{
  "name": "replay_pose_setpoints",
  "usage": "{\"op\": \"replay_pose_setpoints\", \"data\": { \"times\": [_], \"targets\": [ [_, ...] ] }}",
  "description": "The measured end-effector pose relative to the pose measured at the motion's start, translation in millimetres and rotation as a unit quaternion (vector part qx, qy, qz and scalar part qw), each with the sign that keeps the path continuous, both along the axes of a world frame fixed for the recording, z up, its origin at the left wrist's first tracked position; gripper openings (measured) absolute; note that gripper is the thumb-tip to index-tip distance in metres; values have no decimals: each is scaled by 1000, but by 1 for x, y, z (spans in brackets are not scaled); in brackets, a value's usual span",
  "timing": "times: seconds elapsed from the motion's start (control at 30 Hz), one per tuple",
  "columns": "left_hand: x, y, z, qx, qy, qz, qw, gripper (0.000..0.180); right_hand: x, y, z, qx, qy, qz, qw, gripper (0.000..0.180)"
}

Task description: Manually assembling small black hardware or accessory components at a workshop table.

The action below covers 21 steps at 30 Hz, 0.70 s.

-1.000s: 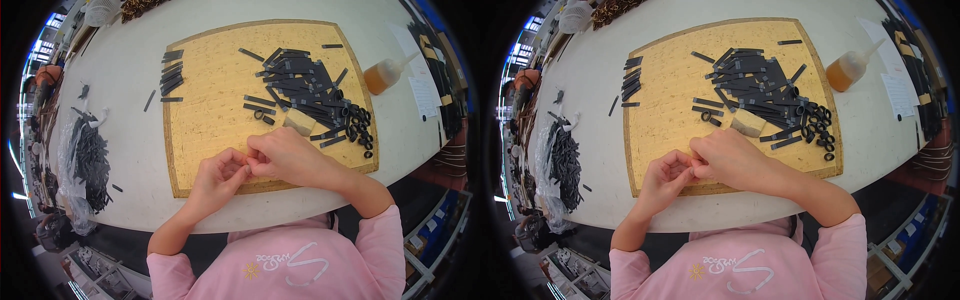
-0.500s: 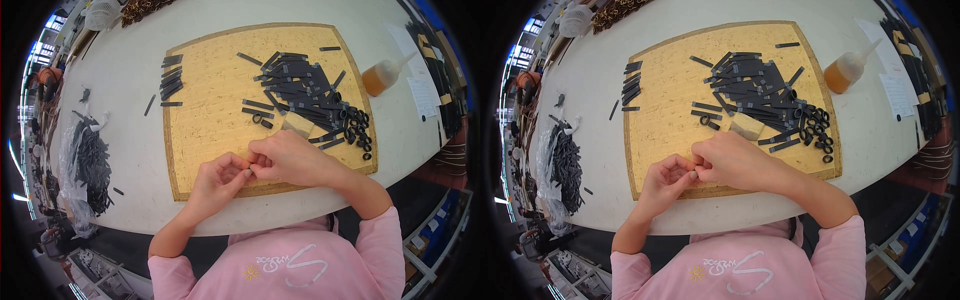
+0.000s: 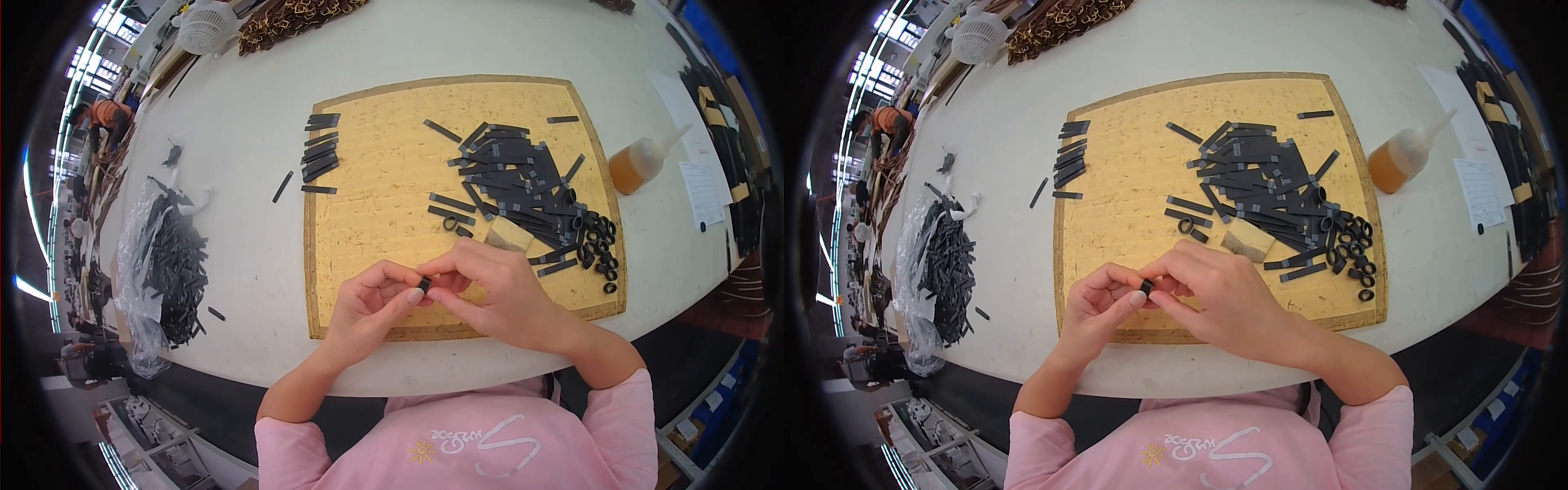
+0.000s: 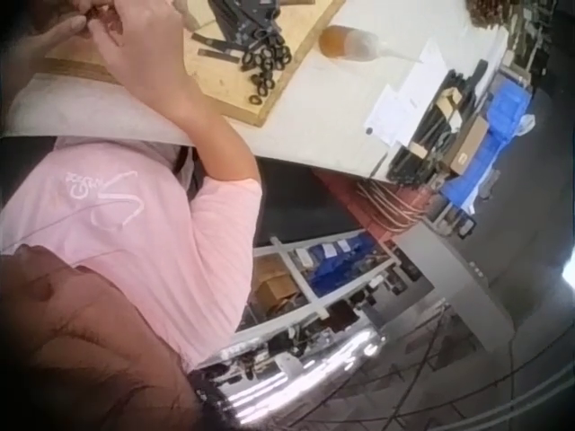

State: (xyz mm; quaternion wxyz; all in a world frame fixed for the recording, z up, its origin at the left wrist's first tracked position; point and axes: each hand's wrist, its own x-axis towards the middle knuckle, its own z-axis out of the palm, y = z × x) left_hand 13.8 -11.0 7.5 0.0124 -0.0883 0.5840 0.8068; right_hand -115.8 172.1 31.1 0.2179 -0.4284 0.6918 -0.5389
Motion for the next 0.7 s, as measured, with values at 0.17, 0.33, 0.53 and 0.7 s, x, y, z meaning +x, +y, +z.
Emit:
{"op": "replay_pose_setpoints", "data": {
  "times": [0.17, 0.33, 0.53, 0.7],
  "targets": [
    [0, 0, -2, 24, -16, 2, 1000, 14, 0, -2, -4, 26, 63, 9, 998, 17],
    [-4, 2, 2, 48, -47, -1, 998, 14, -3, -2, -10, 29, 5, -6, 1000, 16],
    [-1, 6, -5, 5, -95, 10, 995, 14, -5, -3, -16, 79, 62, 15, 995, 19],
    [-1, 9, -11, -20, -118, 1, 993, 12, -4, -5, -21, 97, 51, 24, 994, 16]
  ]
}}
